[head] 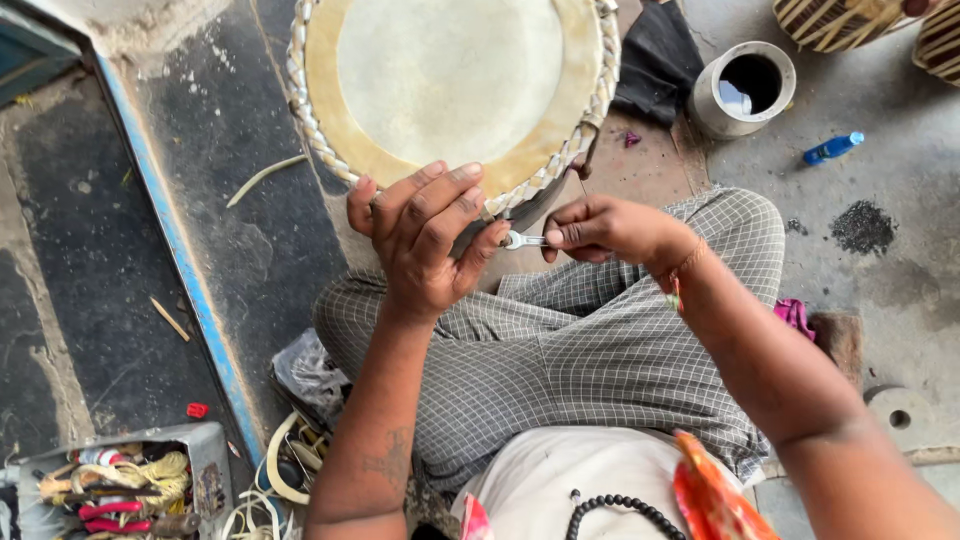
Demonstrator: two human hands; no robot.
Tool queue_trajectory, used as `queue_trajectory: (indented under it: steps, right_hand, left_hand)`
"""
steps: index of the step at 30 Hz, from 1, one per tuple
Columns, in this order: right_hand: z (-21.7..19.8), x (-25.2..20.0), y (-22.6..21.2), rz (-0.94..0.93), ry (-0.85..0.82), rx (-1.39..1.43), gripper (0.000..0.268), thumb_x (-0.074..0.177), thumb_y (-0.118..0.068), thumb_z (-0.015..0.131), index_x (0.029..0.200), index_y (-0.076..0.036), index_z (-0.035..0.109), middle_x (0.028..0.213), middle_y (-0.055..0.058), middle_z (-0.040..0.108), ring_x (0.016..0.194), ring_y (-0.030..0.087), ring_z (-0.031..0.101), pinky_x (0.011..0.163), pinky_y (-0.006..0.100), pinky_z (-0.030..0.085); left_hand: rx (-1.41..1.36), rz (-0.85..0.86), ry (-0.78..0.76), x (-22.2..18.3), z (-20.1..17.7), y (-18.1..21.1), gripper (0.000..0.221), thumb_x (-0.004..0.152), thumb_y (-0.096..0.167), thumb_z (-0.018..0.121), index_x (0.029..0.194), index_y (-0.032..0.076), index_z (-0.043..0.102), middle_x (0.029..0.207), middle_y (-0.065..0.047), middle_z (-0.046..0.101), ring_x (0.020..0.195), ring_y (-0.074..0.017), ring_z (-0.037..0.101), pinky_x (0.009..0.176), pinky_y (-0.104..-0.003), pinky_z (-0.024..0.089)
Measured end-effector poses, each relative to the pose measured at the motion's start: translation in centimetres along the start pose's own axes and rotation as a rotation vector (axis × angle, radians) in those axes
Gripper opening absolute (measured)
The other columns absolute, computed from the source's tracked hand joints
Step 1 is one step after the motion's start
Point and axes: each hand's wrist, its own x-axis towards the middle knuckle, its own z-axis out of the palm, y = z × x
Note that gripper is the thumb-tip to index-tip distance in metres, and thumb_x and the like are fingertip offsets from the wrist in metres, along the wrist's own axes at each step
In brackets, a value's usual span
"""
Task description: The person tightens and adjusts the head of a drum using a wrench and a wooden mallet, striking the rim and turning fasteners while sitting cross-legged.
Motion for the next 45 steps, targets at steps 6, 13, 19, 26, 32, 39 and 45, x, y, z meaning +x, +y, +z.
queue_trajectory:
  steps: [6,13,19,26,32,39,45]
  right_hand:
    - [3.0,-3.6,0.5,0.044,0.122,-0.1,0.021,0.099,-0.025,0.056,0.11,-0.007,0.062,0.077,0.001,0.061,0.063,0.009,0.052,0.053,0.023,0.043]
    - [12.9,-0.4,4.0,-0.268,0.137,0.198,0.02,0.104,-0.014,0.061,0.113,0.001,0.052,0.095,0.014,0.071,0.083,0.018,0.073,0.068,0.033,0.061]
    - [14.6,4.7,3.1,-0.219,0.222,0.683,0.029,0.099,-0.025,0.054,0.122,-0.007,0.054,0.103,0.009,0.069,0.082,0.018,0.074,0.07,0.034,0.064]
    - [2.8,-1.7,2.4,0.004,0.152,0.235,0.028,0.104,-0.026,0.061,0.096,-0.001,0.071,0.062,-0.001,0.039,0.053,0.009,0.032,0.048,0.023,0.025]
    - [3.2,-2.9,2.0,-0.045,0.094,0.066,0.033,0.102,-0.033,0.054,0.091,-0.006,0.067,0.058,-0.005,0.039,0.052,0.007,0.034,0.048,0.025,0.029]
    - [6.0,-3.7,7.2,-0.104,0.073,0.251,0.032,0.104,-0.032,0.056,0.09,-0.004,0.063,0.06,-0.006,0.039,0.054,0.006,0.032,0.048,0.024,0.026]
    - [6.7,-4.0,6.9,-0.088,0.094,0.192,0.03,0.102,-0.032,0.056,0.091,-0.006,0.065,0.06,-0.007,0.039,0.054,0.005,0.032,0.048,0.024,0.026]
  left_hand:
    - [0.03,-0.02,0.012,0.1,-0.1,0.2,0.026,0.104,0.043,0.07,0.116,0.022,0.06,0.126,0.005,0.071,0.129,-0.018,0.056,0.125,-0.045,0.012]
    - [0.023,-0.031,0.055,0.4,0.6,0.8,0.025,0.102,0.041,0.07,0.116,0.022,0.06,0.125,0.005,0.071,0.128,-0.0188,0.056,0.126,-0.047,0.011]
    - [0.015,-0.039,0.035,0.2,0.2,0.8,0.026,0.103,0.04,0.071,0.117,0.021,0.06,0.125,0.004,0.071,0.128,-0.0189,0.056,0.126,-0.047,0.012]
    - [0.023,-0.023,0.043,0.0,0.5,0.5,0.025,0.102,0.043,0.071,0.115,0.024,0.06,0.123,0.008,0.071,0.124,-0.0159,0.057,0.126,-0.045,0.013]
    - [-0.298,-0.197,0.071,2.0,-2.0,1.8,0.023,0.1,0.037,0.066,0.105,0.017,0.056,0.107,0.001,0.068,0.112,-0.0181,0.061,0.12,-0.041,0.023]
    - [-0.654,-0.423,0.262,1.4,-3.1,0.9,0.027,0.103,0.015,0.063,0.085,0.011,0.043,0.087,-0.002,0.058,0.075,-0.0116,0.047,0.073,-0.026,0.042]
    - [-0.7,-0.362,0.216,2.2,-3.8,-0.5,0.041,0.112,0.019,0.057,0.077,0.006,0.04,0.071,-0.003,0.053,0.064,-0.0124,0.047,0.068,-0.026,0.04]
